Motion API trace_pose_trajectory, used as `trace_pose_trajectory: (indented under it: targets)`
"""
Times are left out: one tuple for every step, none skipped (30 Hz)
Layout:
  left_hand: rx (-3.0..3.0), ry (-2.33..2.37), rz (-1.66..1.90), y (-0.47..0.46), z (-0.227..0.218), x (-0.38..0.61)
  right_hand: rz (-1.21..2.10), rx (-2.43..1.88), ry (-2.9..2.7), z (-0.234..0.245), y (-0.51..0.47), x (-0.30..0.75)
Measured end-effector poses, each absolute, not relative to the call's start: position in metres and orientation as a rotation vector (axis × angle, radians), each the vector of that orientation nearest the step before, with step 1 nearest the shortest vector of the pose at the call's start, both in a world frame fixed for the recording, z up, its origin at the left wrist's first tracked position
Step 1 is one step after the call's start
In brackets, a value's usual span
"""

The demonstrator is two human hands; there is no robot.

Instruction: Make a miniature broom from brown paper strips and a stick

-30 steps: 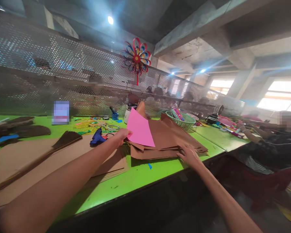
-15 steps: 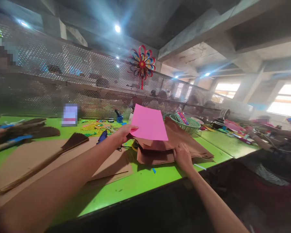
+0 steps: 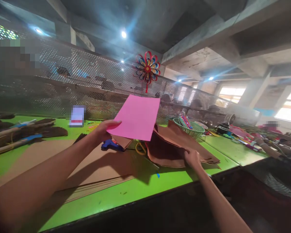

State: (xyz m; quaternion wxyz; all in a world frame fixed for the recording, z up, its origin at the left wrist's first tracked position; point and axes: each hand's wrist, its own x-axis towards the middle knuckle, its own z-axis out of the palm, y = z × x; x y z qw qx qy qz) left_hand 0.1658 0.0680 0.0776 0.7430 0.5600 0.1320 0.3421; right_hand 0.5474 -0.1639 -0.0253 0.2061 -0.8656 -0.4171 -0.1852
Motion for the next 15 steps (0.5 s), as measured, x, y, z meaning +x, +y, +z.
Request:
trace_pose_trajectory:
  targets:
    - [1.205,0.305,0.778,0.073,0.079,0.161,-0.49,-2.378,-1.215,-0.023,-0.164,0.543]
    - [1.188,0.31,0.803,0.077,0.081,0.157,-0.467,-2.34,-1.276,-0.021,-0.164,0.537]
    - [1.188,0.304,0.824,0.08,0.082,0.154,-0.451,-2.3,-1.342,-0.018,-0.163,0.528]
    - [1.199,0.299,0.84,0.083,0.083,0.152,-0.437,-2.253,-1.421,-0.016,-0.163,0.517]
    - [1.22,0.301,0.853,0.085,0.084,0.15,-0.427,-2.2,-1.507,-0.013,-0.163,0.504]
    - [1.245,0.309,0.864,0.086,0.085,0.149,-0.411,-2.14,-1.603,-0.011,-0.162,0.489]
    - [1.274,0.317,0.874,0.087,0.087,0.147,-0.377,-2.037,-1.742,-0.009,-0.161,0.473]
    - [1.303,0.321,0.881,0.086,0.089,0.145,-0.343,-1.94,-1.85,-0.007,-0.16,0.457]
    - [1.331,0.318,0.883,0.085,0.091,0.143,-0.297,-1.87,-1.922,-0.007,-0.159,0.441]
    - [1.356,0.312,0.883,0.083,0.094,0.141,-0.252,-1.81,-1.969,-0.006,-0.157,0.428]
    - [1.377,0.315,0.885,0.08,0.096,0.14,-0.216,-1.762,-1.995,-0.007,-0.154,0.417]
    - [1.395,0.328,0.888,0.078,0.098,0.139,-0.181,-1.736,-2.007,-0.008,-0.152,0.408]
    - [1.404,0.351,0.892,0.075,0.1,0.137,-0.153,-1.719,-2.009,-0.01,-0.149,0.401]
    - [1.402,0.374,0.898,0.073,0.101,0.137,-0.131,-1.709,-2.009,-0.012,-0.146,0.397]
    - [1.391,0.388,0.903,0.072,0.102,0.136,-0.115,-1.705,-2.009,-0.014,-0.144,0.393]
